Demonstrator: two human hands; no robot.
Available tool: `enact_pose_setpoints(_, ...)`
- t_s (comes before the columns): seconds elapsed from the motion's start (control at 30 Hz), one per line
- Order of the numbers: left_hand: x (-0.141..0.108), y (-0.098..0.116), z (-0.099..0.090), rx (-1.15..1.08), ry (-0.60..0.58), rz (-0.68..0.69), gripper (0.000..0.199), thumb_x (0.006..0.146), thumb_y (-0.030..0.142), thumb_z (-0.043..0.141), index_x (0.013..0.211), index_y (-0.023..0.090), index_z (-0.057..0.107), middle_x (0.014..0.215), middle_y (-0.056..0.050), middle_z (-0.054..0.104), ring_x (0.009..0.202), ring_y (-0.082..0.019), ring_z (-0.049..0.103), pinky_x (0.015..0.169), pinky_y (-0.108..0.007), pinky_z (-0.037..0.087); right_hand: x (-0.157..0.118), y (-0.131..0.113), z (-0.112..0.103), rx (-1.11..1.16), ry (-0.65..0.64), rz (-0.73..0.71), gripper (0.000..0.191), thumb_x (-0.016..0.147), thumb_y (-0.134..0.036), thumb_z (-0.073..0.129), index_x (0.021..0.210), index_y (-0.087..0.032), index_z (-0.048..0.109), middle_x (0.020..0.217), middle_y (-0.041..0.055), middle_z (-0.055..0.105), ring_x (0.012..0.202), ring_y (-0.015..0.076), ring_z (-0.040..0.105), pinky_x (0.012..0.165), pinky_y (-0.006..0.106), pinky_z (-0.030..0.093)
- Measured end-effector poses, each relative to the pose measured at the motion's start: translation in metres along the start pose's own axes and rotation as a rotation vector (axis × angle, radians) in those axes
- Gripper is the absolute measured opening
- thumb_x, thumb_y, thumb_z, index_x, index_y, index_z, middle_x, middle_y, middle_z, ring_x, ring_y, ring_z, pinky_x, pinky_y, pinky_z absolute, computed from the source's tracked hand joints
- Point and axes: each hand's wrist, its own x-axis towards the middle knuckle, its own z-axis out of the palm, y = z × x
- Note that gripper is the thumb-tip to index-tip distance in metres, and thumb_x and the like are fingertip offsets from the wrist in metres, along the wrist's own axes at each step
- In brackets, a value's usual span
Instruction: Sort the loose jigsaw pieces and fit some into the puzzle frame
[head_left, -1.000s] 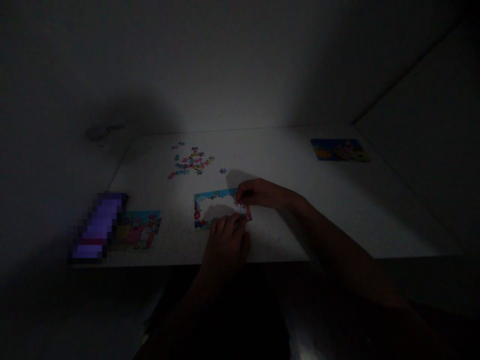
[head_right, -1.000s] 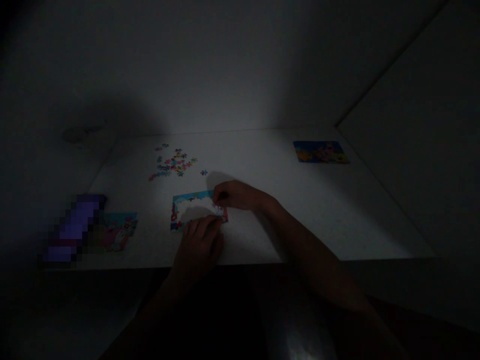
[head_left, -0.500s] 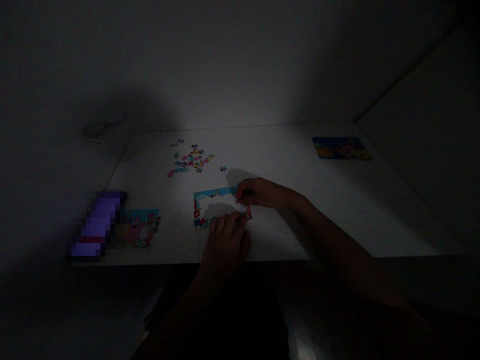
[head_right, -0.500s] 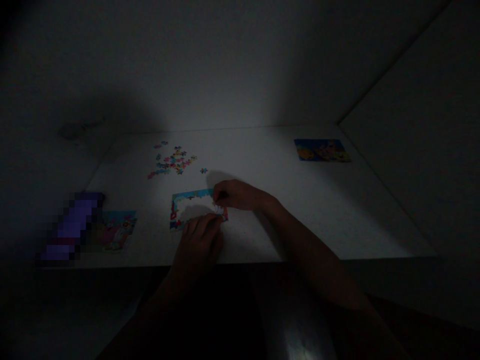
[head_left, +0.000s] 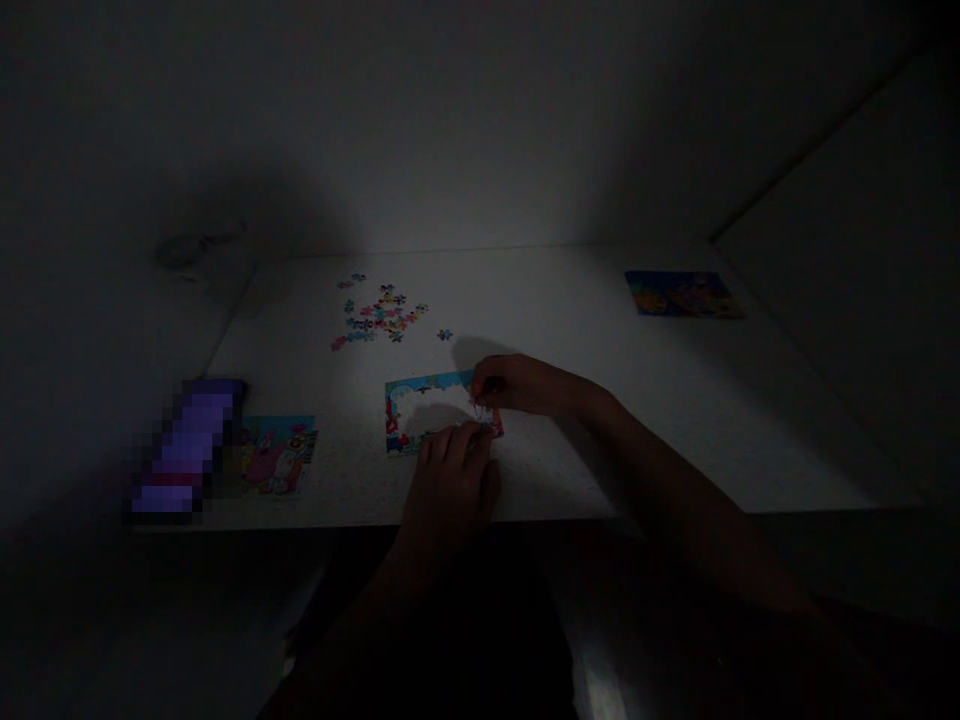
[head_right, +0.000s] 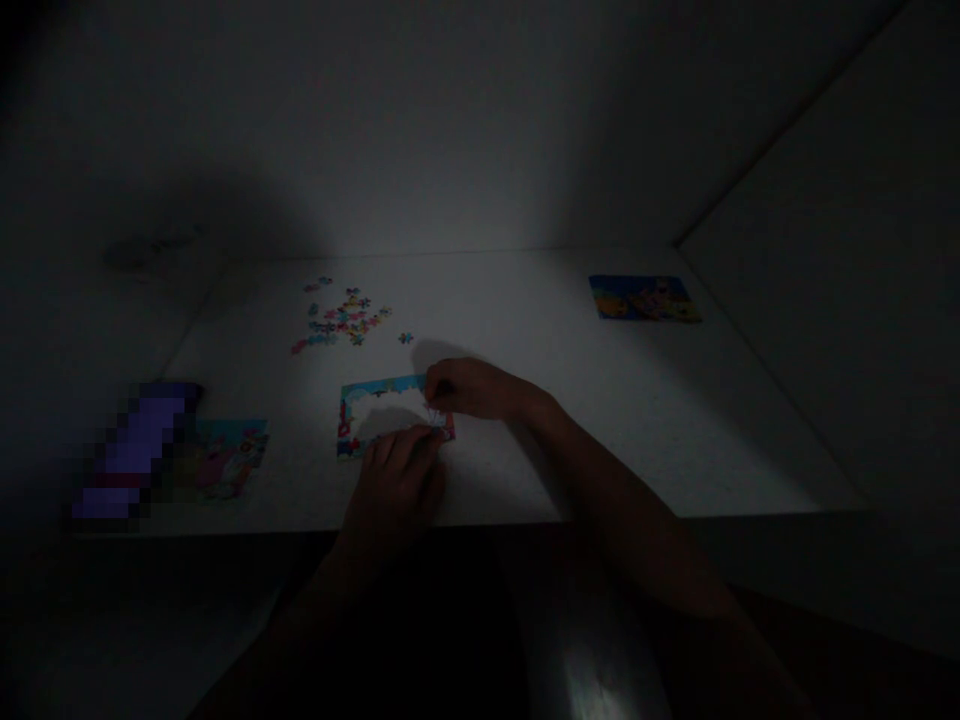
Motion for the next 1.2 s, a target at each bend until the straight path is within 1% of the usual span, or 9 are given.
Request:
enact_pose_setpoints(0.4,-0.001,0.000,0.000,-0.014,0.017,0.009,0.032,0.098,0.024,0.043,0.125,0.013,0.055,0.123,-0.012,0.060,0.109,-0.028,0.051,0.093,-0.044,0.042,0.002,0.002,0.001,-0.021,-0.005,-0.007,0.005,0.085,-0.017,0.060,0.087,-0.016,0.064,0.089,0.0030,0.063,0.079,0.0139,0.060,0.073,0.026,0.046)
enact_pose_setpoints(0.67,-0.001,-0.001,0.000,-0.015,0.008,0.008,0.031,0.097,0.023,0.044,0.125,0.014,0.056,0.124,-0.011,0.060,0.110,-0.028,0.051,0.093,-0.044,0.042,0.001,0.009,-0.001,-0.024,0.011,-0.024,0.013,0.090,-0.019,0.053,0.094,-0.017,0.065,0.089,0.0039,0.066,0.081,0.0156,0.060,0.075,0.029,0.046)
enact_pose_setpoints(0.83,-0.001,-0.002,0.002,-0.012,0.005,0.005,0.033,0.096,0.022,0.045,0.126,0.013,0.055,0.124,-0.012,0.060,0.110,-0.028,0.051,0.094,-0.044,0.042,0.001,0.012,-0.004,0.044,0.055,-0.033,0.014,0.090,-0.019,0.052,0.096,-0.017,0.064,0.088,0.0030,0.066,0.079,0.0145,0.058,0.073,0.028,0.046)
enact_pose_setpoints(0.93,-0.001,-0.001,0.002,-0.010,-0.006,-0.001,0.033,0.096,0.022,0.045,0.127,0.014,0.055,0.124,-0.012,0.060,0.110,-0.028,0.051,0.093,-0.045,0.043,0.000,0.013,-0.006,0.109,0.078,-0.017,0.013,0.089,-0.022,0.056,0.097,-0.016,0.064,0.088,0.0031,0.065,0.079,0.0147,0.058,0.071,0.028,0.047)
enact_pose_setpoints(1.0,-0.001,-0.001,0.001,-0.012,-0.021,-0.003,0.033,0.096,0.022,0.045,0.127,0.014,0.055,0.124,-0.012,0.060,0.110,-0.028,0.051,0.093,-0.045,0.042,-0.001,0.014,-0.008,0.111,0.092,-0.027,0.013,0.086,-0.023,0.061,0.097,-0.017,0.065,0.093,0.0037,0.064,0.082,0.0154,0.059,0.074,0.029,0.048)
enact_pose_setpoints(1.1,-0.001,-0.001,0.000,-0.013,-0.023,-0.003,0.032,0.096,0.021,0.046,0.126,0.013,0.055,0.125,-0.012,0.060,0.112,-0.029,0.051,0.094,-0.045,0.042,-0.001,0.016,-0.009,0.076,0.104,-0.085,0.013,0.085,-0.025,0.064,0.096,-0.019,0.066,0.099,0.0043,0.062,0.090,0.0163,0.059,0.082,0.031,0.048)
enact_pose_setpoints(1.2,-0.001,-0.001,0.001,-0.005,-0.034,-0.009,0.032,0.096,0.021,0.045,0.126,0.014,0.055,0.126,-0.011,0.059,0.112,-0.029,0.050,0.095,-0.045,0.041,-0.001,0.017,-0.008,0.057,0.098,-0.117,0.015,0.085,-0.025,0.065,0.099,-0.019,0.066,0.101,0.0050,0.060,0.091,0.0164,0.058,0.084,0.032,0.048)
